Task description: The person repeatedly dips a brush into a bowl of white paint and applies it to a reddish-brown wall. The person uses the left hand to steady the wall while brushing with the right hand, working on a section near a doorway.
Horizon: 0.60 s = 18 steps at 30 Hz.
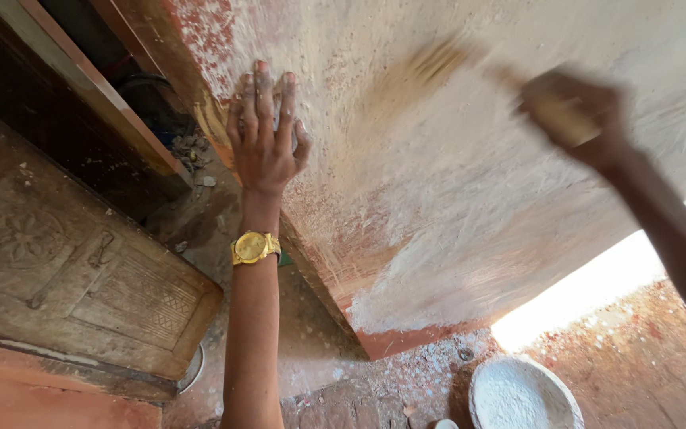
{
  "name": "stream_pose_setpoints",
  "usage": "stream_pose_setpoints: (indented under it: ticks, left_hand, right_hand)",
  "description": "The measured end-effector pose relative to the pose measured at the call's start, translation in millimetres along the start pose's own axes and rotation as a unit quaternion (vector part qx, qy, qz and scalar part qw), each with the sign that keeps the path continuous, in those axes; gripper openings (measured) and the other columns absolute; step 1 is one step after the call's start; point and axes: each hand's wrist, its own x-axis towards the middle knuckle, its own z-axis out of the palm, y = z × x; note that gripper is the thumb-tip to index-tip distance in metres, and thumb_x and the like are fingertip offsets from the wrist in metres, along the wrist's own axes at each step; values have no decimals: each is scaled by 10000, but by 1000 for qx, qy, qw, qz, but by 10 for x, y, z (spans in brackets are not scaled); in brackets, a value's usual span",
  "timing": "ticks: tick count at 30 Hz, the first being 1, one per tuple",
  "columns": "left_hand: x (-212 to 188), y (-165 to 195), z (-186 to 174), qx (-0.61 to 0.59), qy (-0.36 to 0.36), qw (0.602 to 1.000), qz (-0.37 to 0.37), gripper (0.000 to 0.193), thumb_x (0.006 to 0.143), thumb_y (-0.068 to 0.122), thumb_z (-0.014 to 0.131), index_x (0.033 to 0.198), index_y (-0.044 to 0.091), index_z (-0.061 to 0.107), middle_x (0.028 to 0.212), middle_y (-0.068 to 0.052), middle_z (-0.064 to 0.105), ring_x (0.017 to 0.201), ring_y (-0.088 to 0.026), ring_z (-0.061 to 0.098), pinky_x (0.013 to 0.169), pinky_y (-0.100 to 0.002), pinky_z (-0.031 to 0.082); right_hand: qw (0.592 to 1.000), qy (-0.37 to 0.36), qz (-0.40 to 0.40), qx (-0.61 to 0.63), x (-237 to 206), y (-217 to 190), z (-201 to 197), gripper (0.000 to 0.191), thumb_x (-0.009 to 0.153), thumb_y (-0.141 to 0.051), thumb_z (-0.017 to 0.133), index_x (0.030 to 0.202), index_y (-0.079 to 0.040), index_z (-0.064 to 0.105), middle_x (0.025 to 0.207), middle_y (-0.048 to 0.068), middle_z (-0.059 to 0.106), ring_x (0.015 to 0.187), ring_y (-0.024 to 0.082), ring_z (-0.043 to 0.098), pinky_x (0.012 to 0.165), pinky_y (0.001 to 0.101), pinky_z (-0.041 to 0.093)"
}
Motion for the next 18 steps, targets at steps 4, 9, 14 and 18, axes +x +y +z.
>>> stream_pose_setpoints:
  ticks: [4,9,14,18]
  left_hand:
    - [-36,14,-27,-21,3,1000,6,532,1137,345,336,1632,183,445,1668,-124,365,1548,-294,339,1284,-484,238]
    - [-49,-14,82,-11,14,1000,11,545,1154,397,294,1649,200,411,1677,-117,348,1551,-280,326,1277,-471,223]
    - [-73,-54,174,12,-3,999,30,574,1155,426,250,1657,183,383,1685,-120,322,1558,-282,297,1264,-498,228]
    - [-150,-34,124,21,1,999,31,567,1161,332,263,1690,169,383,1704,-122,314,1572,-281,286,1278,-509,251]
  right_hand:
    - [982,186,29,-4,-229,282,-245,79,1110,-40,617,1180,-5,610,995,148,705,895,249,788,733,337,686]
    - [968,232,88,33,-530,316,339,122,1116,-147,689,1167,-43,650,980,82,735,805,175,746,660,318,628]
    - [986,-96,71,-113,-1006,-433,941,283,921,-134,781,1185,-117,680,1067,84,719,867,230,724,619,378,606]
    - [988,-138,-61,17,-1174,-847,1060,261,1013,-115,735,1270,-113,686,1166,86,737,913,223,733,742,289,648]
